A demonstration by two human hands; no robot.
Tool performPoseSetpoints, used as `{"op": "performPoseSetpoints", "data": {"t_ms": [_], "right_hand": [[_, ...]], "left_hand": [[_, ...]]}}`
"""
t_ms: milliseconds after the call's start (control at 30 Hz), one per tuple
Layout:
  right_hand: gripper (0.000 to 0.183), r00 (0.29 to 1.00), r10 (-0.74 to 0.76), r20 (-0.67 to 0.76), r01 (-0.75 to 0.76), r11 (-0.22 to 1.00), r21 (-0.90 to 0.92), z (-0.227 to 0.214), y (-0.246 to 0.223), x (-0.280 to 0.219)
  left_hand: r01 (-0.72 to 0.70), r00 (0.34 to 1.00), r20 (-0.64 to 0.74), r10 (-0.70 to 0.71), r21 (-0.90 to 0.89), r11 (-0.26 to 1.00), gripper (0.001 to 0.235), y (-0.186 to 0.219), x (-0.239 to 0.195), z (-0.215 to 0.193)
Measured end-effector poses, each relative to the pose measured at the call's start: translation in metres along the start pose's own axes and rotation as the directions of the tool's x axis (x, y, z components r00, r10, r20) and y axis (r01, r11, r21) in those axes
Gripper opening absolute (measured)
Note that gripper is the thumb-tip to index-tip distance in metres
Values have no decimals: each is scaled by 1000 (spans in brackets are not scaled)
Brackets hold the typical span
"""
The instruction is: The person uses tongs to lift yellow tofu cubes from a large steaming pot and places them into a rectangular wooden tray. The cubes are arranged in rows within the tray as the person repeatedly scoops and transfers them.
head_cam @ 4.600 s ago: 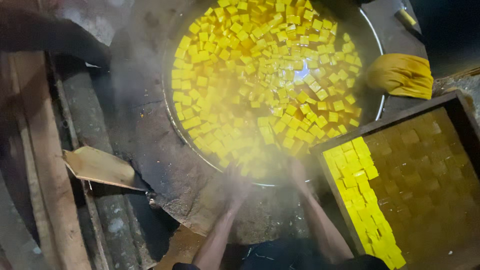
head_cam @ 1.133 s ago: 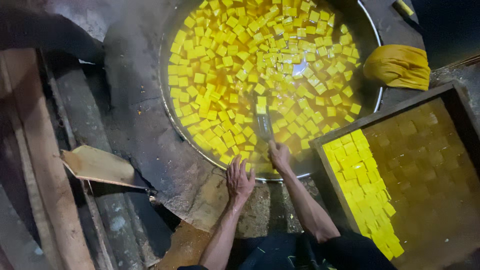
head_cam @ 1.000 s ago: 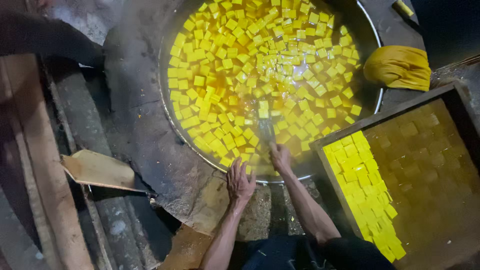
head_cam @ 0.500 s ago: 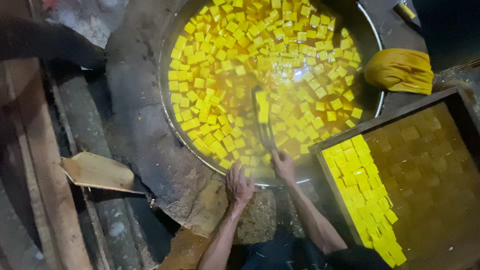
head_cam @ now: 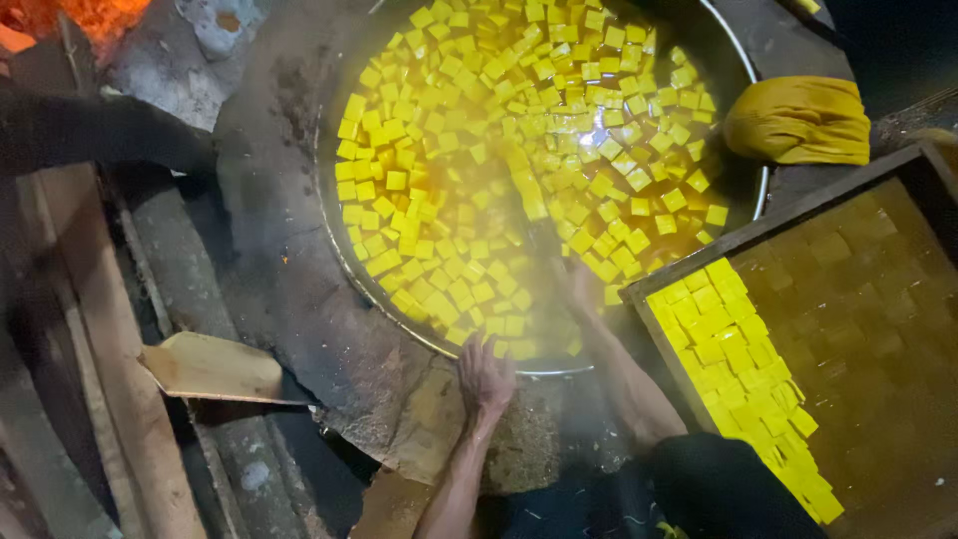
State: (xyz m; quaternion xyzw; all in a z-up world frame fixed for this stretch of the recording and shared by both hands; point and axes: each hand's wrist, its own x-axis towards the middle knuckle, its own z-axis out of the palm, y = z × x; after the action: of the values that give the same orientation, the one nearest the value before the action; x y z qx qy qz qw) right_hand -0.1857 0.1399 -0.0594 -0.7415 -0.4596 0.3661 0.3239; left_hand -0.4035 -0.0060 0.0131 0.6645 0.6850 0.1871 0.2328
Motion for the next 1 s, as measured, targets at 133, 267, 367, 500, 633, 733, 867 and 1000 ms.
{"op": "performPoseSetpoints", "data": {"t_ms": [133,267,367,500,633,733,867,1000], "right_hand": [[43,995,102,1,-101,992,-81,-26,-62,-5],[39,997,59,59,-75,940,334,-59,-107,-27],[34,999,-45,20,30,874,484,-106,-105,-62],[28,998,-58,-21,62,934,352,-204,-49,-123],[28,997,-32,-67,49,963,266,-313,29,-201],[28,992,38,-120,-29,997,78,-399,84,-273],[34,968,122,-217,-167,965,-202,-493,145,-361],[37,960,87,-267,-176,927,-330,-556,194,-428]], "left_hand": [[-16,999,-49,15,-16,1000,49,-1,-1,4],[31,999,-10,-30,30,999,50,-9,-3,16],[-83,987,-140,79,-24,996,52,-18,-14,27],[-150,960,-249,125,-84,985,49,-20,-27,45],[-272,938,-267,221,-169,948,47,12,-42,58],[-384,910,-265,319,-246,890,45,65,-49,72],[-480,872,-201,446,-180,859,43,147,-64,93],[-497,868,-165,469,-274,823,39,215,-89,114]]}}
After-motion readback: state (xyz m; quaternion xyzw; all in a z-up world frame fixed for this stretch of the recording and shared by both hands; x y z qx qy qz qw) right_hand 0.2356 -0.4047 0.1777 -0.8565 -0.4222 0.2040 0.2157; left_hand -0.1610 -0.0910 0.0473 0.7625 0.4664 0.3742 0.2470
